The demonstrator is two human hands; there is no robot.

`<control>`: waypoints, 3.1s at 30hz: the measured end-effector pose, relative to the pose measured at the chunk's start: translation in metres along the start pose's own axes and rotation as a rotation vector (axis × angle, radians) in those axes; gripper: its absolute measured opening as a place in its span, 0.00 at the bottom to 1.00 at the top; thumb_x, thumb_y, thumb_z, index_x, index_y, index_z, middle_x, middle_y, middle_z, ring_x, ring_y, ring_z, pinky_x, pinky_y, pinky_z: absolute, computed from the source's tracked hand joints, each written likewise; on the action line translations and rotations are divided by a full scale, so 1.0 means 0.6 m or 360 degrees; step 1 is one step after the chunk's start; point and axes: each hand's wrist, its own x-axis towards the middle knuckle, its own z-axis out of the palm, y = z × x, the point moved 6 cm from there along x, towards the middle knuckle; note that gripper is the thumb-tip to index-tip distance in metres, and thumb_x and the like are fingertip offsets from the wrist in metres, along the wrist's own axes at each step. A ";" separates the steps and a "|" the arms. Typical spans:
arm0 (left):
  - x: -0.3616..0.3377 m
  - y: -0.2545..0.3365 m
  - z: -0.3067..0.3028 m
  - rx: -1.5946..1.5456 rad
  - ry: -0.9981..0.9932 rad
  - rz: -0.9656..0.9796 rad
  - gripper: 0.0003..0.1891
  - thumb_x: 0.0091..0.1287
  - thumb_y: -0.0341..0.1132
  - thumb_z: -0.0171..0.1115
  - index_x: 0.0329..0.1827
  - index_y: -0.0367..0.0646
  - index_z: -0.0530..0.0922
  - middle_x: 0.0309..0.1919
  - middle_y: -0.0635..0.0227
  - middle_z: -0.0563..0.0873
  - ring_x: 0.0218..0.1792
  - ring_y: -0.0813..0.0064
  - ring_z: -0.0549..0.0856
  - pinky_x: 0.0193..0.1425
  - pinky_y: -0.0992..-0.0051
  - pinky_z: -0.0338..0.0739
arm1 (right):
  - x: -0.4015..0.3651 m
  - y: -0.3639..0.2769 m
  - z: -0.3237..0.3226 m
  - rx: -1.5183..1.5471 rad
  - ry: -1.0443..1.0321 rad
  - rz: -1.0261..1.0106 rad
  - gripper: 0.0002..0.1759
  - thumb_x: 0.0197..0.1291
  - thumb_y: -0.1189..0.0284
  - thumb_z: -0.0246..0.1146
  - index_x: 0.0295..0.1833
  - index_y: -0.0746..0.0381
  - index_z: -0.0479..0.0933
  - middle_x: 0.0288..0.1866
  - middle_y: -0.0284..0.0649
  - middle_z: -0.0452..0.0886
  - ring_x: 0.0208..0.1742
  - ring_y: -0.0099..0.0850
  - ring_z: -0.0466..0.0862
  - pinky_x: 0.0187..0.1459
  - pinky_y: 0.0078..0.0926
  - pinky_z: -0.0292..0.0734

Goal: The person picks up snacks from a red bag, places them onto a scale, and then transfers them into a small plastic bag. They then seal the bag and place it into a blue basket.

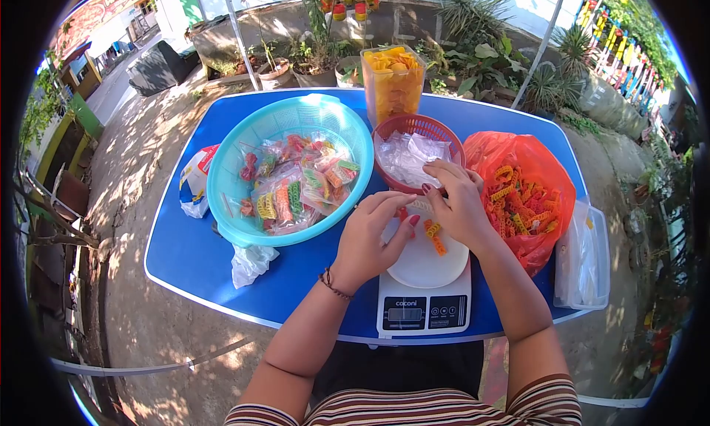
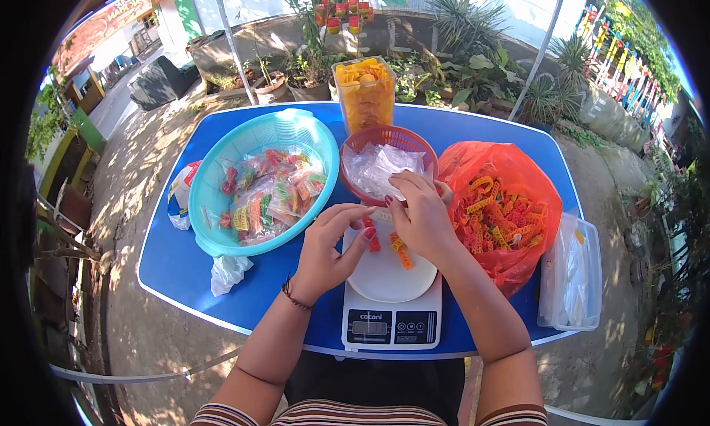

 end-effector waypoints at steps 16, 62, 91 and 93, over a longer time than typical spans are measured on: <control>-0.012 -0.047 0.027 -0.1486 0.0004 -0.0741 0.21 0.83 0.39 0.53 0.67 0.30 0.77 0.53 0.50 0.90 0.49 0.63 0.92 0.58 0.67 0.87 | -0.125 -0.061 -0.039 0.0335 0.0334 -0.0611 0.12 0.54 0.78 0.68 0.46 0.61 0.82 0.56 0.39 0.86 0.58 0.44 0.83 0.64 0.43 0.72; -0.032 -0.011 0.052 -0.0864 -0.0454 -0.0524 0.14 0.60 0.20 0.78 0.48 0.31 0.86 0.44 0.59 0.93 0.46 0.75 0.92 0.56 0.75 0.87 | -0.156 -0.027 -0.033 0.1554 0.0660 -0.0183 0.24 0.69 0.85 0.64 0.66 0.67 0.65 0.59 0.44 0.76 0.59 0.30 0.82 0.61 0.29 0.79; -0.042 -0.006 0.063 -0.1452 -0.0588 -0.0519 0.14 0.74 0.28 0.68 0.59 0.32 0.85 0.46 0.63 0.92 0.44 0.82 0.88 0.52 0.79 0.84 | -0.130 -0.079 -0.075 0.0587 0.0427 -0.0583 0.12 0.53 0.76 0.72 0.44 0.60 0.82 0.49 0.42 0.84 0.48 0.40 0.80 0.51 0.36 0.76; -0.041 -0.005 0.059 -0.1424 -0.0595 -0.0573 0.13 0.74 0.29 0.67 0.58 0.32 0.85 0.46 0.62 0.92 0.44 0.82 0.88 0.53 0.78 0.85 | -0.131 -0.077 -0.067 0.0609 0.0398 -0.0531 0.11 0.51 0.76 0.72 0.42 0.59 0.83 0.52 0.41 0.83 0.51 0.41 0.79 0.52 0.36 0.74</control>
